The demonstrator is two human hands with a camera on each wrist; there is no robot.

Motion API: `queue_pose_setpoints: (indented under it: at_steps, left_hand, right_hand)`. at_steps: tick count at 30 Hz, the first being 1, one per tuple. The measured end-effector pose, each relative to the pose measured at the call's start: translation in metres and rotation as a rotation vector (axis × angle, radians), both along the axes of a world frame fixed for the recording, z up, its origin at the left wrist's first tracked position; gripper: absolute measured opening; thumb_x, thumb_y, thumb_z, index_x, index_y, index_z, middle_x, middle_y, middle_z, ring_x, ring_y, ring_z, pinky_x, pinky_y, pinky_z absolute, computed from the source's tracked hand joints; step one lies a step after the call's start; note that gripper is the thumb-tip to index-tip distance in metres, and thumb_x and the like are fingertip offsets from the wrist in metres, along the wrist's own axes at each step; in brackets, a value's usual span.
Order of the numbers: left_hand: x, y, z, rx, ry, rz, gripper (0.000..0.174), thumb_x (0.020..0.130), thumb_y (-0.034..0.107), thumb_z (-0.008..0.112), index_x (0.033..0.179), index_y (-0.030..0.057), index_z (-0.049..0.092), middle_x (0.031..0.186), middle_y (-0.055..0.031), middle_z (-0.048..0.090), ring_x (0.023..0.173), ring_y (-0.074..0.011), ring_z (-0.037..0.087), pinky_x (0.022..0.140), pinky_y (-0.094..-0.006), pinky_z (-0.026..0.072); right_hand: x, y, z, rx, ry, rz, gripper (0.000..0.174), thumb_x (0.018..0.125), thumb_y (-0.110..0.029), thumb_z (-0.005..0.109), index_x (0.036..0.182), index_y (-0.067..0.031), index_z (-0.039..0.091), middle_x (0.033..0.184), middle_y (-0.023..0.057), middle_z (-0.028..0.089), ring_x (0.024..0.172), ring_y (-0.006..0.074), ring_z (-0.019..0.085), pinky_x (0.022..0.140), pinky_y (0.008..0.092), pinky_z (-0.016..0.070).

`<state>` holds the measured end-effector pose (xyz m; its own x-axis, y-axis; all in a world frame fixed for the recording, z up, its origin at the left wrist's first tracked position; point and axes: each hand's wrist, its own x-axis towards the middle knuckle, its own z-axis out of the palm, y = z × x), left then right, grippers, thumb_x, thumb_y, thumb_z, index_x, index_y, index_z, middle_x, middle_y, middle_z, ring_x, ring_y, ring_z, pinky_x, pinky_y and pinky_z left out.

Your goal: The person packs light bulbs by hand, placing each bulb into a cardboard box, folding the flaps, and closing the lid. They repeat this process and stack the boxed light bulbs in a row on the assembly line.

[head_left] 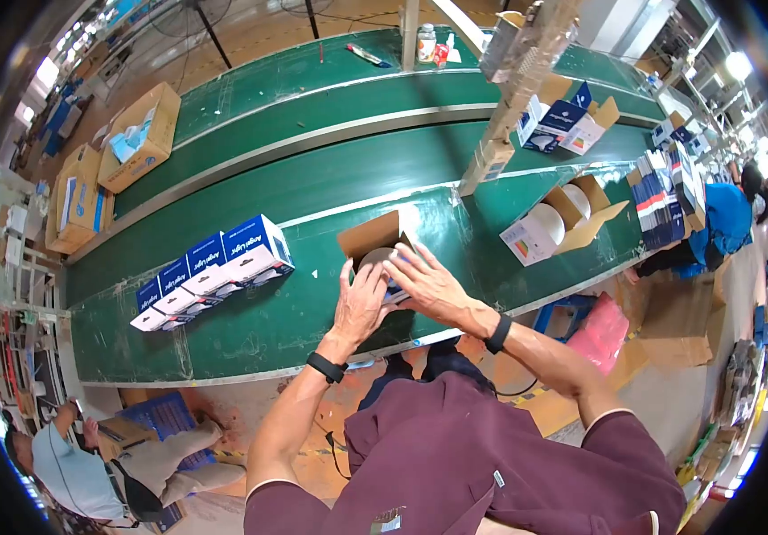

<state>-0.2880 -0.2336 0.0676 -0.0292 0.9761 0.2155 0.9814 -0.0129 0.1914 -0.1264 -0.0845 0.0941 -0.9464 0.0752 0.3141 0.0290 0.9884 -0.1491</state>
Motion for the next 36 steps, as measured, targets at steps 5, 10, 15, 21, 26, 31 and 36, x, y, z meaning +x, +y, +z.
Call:
queue_pose_setpoints:
  at_steps: [5,10,15,21,26,31,36]
  left_hand:
    - [0.017,-0.003,-0.001,-0.070,-0.038,0.184,0.056,0.079,0.021,0.085,0.127,0.0016,0.065,0.127,-0.0110,0.066,0.122,-0.0308,0.060,0.122,-0.0691,0.0222]
    - [0.033,0.007,-0.010,-0.101,0.030,0.233,0.022,0.083,0.013,0.074,0.103,0.0046,0.069,0.106,-0.0135,0.066,0.105,-0.0312,0.064,0.112,-0.0678,0.0342]
    - [0.027,0.001,-0.005,-0.303,-0.245,0.219,0.011,0.085,0.012,0.073,0.090,0.0028,0.072,0.090,-0.0146,0.072,0.106,-0.0315,0.065,0.100,-0.0594,0.0413]
    - [0.021,-0.027,-0.022,0.176,-0.308,0.167,0.013,0.083,0.011,0.080,0.085,0.0040,0.071,0.089,-0.0124,0.074,0.120,-0.0370,0.063,0.101,-0.0558,0.0444]
    - [0.014,-0.017,-0.004,0.168,-0.277,0.139,0.013,0.081,0.008,0.082,0.084,0.0027,0.071,0.122,-0.0171,0.070,0.134,-0.0401,0.057,0.111,-0.0577,0.0415]
    - [0.021,-0.023,-0.015,0.284,-0.392,0.113,0.020,0.077,0.003,0.082,0.096,0.0043,0.075,0.159,-0.0266,0.046,0.139,-0.0452,0.054,0.115,-0.0517,0.0460]
    - [-0.007,-0.012,-0.040,0.170,-0.600,-0.156,0.040,0.078,0.018,0.089,0.113,0.0080,0.073,0.156,-0.0272,0.050,0.125,-0.0454,0.065,0.103,-0.0465,0.0571]
  right_hand:
    - [-0.011,0.014,-0.026,0.028,-0.214,0.025,0.031,0.082,-0.019,0.079,0.107,-0.0049,0.067,0.101,0.0105,0.071,0.110,0.0296,0.067,0.129,0.0571,0.0243]
    - [-0.014,0.017,-0.029,-0.045,-0.355,0.005,0.033,0.079,-0.028,0.086,0.101,-0.0109,0.069,0.091,0.0053,0.068,0.100,0.0271,0.070,0.122,0.0690,0.0248]
    - [-0.012,0.021,-0.032,-0.103,-0.534,0.090,0.015,0.084,-0.023,0.082,0.090,-0.0121,0.074,0.082,0.0095,0.074,0.091,0.0319,0.073,0.114,0.0672,0.0321]
    - [0.008,0.025,-0.038,-0.205,-0.198,0.153,0.023,0.090,-0.034,0.079,0.085,-0.0124,0.073,0.079,0.0080,0.071,0.094,0.0281,0.071,0.110,0.0589,0.0373]
    - [0.017,0.030,-0.007,-0.282,-0.121,0.106,0.023,0.097,-0.031,0.073,0.108,-0.0103,0.074,0.110,0.0109,0.073,0.125,0.0298,0.060,0.114,0.0539,0.0399]
    - [0.009,0.051,-0.021,-1.223,0.107,-0.271,0.070,0.098,-0.028,0.074,0.159,-0.0067,0.045,0.153,0.0177,0.053,0.139,0.0335,0.051,0.119,0.0460,0.0389]
    - [-0.024,0.042,-0.096,-1.396,-0.179,-0.401,0.103,0.085,-0.046,0.087,0.165,-0.0060,0.035,0.159,0.0241,0.043,0.146,0.0340,0.044,0.121,0.0440,0.0366]
